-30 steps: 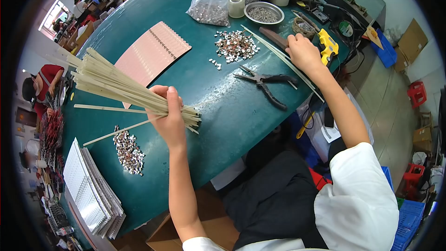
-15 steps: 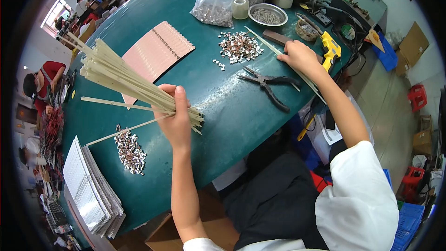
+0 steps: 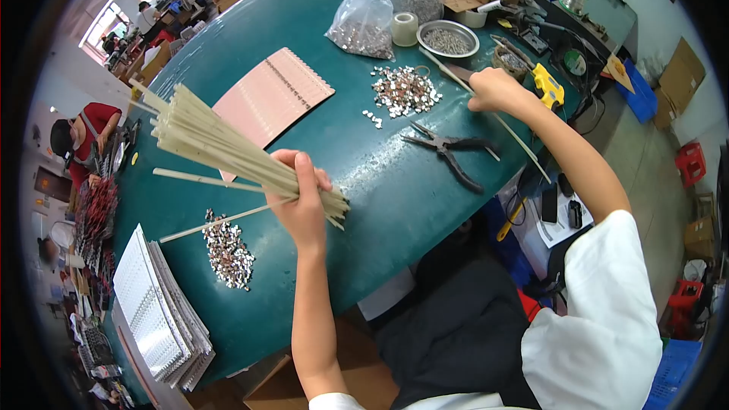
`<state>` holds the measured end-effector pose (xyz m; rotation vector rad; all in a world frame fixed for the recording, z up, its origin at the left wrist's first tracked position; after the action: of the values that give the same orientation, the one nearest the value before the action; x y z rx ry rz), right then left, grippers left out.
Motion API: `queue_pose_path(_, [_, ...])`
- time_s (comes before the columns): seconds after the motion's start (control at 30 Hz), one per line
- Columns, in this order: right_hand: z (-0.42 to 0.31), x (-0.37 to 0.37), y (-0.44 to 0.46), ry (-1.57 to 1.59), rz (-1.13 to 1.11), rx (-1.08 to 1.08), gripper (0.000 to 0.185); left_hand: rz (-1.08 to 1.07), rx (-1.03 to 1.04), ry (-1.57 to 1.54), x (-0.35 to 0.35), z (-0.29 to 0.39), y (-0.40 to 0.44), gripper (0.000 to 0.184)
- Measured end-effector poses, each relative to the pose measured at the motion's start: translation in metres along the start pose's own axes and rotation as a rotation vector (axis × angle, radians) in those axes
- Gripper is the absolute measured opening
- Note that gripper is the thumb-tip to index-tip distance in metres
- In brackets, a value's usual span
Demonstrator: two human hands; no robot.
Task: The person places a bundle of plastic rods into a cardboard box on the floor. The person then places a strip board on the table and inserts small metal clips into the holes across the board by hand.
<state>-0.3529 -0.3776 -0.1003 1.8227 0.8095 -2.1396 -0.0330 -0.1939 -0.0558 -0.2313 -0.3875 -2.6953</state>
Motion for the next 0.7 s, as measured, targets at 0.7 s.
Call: queue_pose_path(0.7, [-0.273,-0.111,-0.044,1.148,0.483,-0.892,0.026,0.019,-0.018,0.014,-0.007,0.016,-0.004,0.028])
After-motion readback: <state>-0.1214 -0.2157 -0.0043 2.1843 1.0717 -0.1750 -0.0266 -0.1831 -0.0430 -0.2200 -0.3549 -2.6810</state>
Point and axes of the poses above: each hand's wrist, its own y-axis towards the middle knuckle, its own x-axis out of the palm, z = x × y, the point moved 10 cm from there along y, towards the middle knuckle, and after that the axes turned 12 degrees about -x, right-handed, at the moved point
